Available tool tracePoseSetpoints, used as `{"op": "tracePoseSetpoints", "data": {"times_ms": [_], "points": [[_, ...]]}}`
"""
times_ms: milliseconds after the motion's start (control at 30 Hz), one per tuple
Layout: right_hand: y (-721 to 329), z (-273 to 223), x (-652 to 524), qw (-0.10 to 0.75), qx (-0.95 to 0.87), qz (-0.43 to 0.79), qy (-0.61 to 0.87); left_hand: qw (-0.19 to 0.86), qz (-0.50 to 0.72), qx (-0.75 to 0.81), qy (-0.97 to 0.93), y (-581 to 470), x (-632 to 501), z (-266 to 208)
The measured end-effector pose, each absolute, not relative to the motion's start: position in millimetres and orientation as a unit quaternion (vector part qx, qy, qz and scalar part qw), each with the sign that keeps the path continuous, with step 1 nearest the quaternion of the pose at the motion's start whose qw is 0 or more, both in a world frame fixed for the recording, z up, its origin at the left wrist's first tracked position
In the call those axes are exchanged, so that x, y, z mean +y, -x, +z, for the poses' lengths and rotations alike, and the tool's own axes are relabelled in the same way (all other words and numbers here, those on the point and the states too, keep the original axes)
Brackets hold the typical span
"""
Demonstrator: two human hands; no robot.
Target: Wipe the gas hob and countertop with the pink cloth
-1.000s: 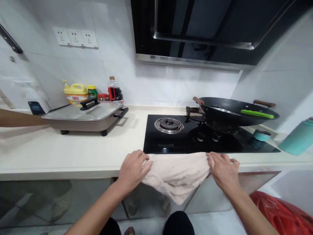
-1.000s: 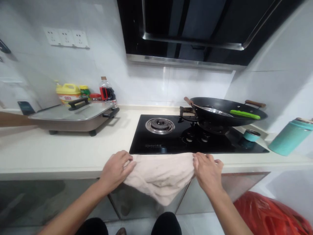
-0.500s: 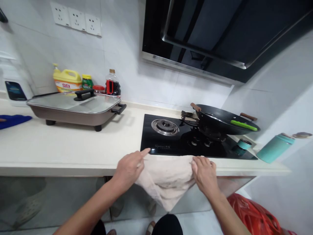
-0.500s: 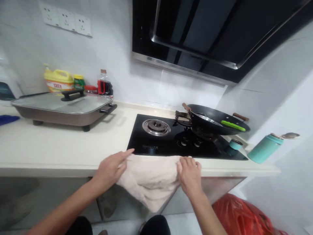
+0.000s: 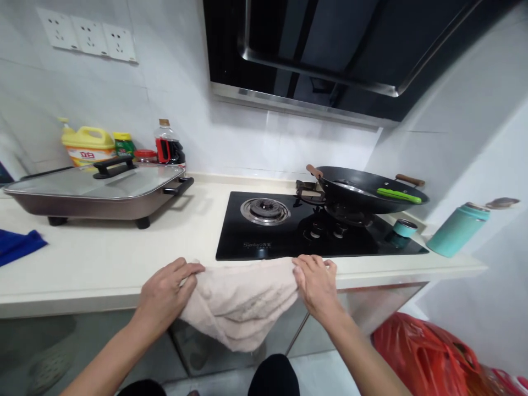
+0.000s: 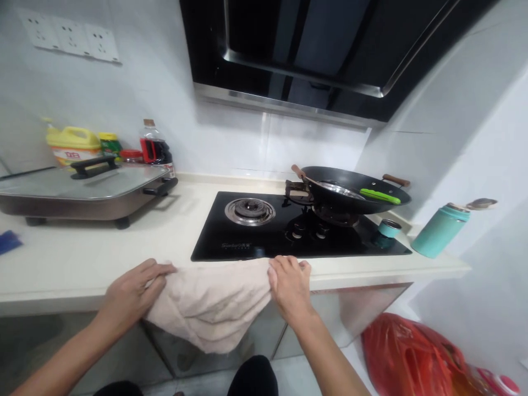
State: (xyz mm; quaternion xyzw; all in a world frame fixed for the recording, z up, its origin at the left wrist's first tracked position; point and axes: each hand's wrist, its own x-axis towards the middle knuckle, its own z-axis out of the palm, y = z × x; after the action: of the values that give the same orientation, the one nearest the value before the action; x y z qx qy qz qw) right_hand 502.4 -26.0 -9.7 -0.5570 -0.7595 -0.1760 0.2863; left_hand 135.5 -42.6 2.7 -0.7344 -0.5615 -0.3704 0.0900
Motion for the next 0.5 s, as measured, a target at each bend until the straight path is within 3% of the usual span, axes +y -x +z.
{"op": "tracePoseSetpoints", "data": {"times_ms": [300,500], "points": [[-634.2,-18.0,-16.1,0.265,-0.678,-0.205,0.654,0.087,-0.282,-0.487,0.822,-279.3,-19.1,8.2],[-666.4,-21.3,-13.0,0.245,-0.617,-0.165,0.729,0.077,-0.285,-0.456,0.840,-297.3,-19.1,8.9]]}}
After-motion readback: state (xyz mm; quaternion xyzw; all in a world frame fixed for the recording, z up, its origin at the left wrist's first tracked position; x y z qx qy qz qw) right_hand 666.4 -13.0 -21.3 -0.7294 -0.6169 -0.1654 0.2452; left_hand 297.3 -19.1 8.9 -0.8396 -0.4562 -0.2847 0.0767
